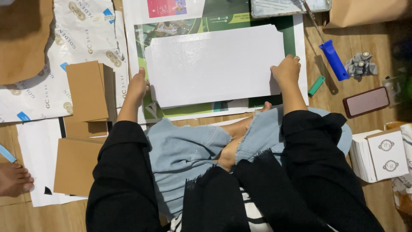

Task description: The person sits on the floor and arranges brown cardboard pieces on a white sheet. They then use a blue paint roller to apply a white adhesive to the sheet and place a large white paper on top, smoothing it out.

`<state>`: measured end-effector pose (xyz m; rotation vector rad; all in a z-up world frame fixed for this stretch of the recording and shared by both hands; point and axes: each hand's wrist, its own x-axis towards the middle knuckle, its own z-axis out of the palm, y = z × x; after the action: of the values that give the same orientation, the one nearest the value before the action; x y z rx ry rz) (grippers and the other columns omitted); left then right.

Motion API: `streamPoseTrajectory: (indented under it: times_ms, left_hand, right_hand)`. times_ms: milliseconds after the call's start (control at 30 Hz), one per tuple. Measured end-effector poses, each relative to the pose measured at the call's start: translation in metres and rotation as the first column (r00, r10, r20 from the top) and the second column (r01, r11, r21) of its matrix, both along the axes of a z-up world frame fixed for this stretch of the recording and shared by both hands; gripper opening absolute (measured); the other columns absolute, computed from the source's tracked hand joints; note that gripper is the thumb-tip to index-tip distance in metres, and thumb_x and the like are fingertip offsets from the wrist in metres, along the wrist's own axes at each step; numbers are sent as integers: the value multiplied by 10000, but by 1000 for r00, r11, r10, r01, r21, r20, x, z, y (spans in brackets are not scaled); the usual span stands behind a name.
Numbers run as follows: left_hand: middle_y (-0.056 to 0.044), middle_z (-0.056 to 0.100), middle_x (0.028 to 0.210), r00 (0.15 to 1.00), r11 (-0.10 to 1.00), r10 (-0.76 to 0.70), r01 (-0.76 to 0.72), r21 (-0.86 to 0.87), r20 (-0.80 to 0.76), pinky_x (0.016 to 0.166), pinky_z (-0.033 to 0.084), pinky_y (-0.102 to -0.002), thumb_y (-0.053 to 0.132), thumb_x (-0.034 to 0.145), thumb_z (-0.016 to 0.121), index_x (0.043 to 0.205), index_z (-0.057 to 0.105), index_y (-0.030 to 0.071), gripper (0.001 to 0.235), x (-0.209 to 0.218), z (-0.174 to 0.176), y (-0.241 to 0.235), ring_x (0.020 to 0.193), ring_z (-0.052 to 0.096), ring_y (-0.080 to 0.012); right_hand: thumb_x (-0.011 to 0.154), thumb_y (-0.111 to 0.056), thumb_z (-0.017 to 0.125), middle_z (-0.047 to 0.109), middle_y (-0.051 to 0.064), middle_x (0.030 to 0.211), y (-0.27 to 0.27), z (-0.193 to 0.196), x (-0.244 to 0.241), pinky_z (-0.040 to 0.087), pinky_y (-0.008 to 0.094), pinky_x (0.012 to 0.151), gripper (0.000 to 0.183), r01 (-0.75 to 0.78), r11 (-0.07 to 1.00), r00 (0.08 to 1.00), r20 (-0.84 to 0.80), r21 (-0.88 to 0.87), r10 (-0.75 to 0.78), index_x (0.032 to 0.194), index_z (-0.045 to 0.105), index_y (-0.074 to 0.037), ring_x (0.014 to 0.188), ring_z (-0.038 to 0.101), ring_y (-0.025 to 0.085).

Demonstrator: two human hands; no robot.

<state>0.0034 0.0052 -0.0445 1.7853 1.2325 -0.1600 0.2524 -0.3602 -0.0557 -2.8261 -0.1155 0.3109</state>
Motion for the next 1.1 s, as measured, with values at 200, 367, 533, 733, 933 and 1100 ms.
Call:
streamPoseTrajectory:
  times_ms: [200,367,533,733,933,1100]
  left_hand:
    - [-185,625,1079,1000,999,-23,23,26,2,867,473,-440,525,999,246,1317,445,-25,666,0,-4,1,988,630,-288]
    - [-239,604,1074,998,1000,6,-7,29,59,872,471,-452,495,1008,259,1287,470,-48,646,2,-8,1,1015,616,-335]
    - [-327,497,1243,995,995,-95,95,22,5,1044,310,-504,539,988,234,1301,461,-49,704,3,2,5,1235,429,-437]
    - [-170,634,1078,997,998,-63,63,-2,47,934,420,-473,635,963,214,1313,475,37,740,-3,-46,30,1077,588,-322]
    - [-203,603,1108,943,901,195,-281,330,271,872,386,-504,533,918,265,1128,547,79,573,-57,-33,104,1036,543,-416]
    - [-156,463,1252,944,646,247,-328,689,218,769,438,-554,365,962,397,1227,501,56,420,-115,-34,92,1122,410,-344]
  right_hand:
    - [823,-118,747,467,365,1149,9,9,-9,528,470,824,534,-42,994,998,43,-102,46,1183,484,175,1058,534,441]
    - [794,-14,719,461,357,1183,11,28,-12,444,535,878,546,-112,993,993,21,-29,113,1226,438,168,1116,481,470]
    - [832,-287,671,564,279,1117,-21,-18,27,447,520,836,478,26,952,992,-125,304,12,1156,463,-4,1067,544,444]
    - [746,-69,542,596,337,1107,-21,-24,42,451,552,846,624,-278,960,949,-146,34,280,1369,514,-92,1070,538,486]
    - [814,43,392,602,111,765,77,226,-77,354,346,507,723,-440,896,860,-313,-53,404,1404,478,-366,570,487,238]
    - [879,143,368,503,187,1240,86,271,-50,407,398,779,599,-730,653,647,-106,201,755,1378,384,-189,947,448,303]
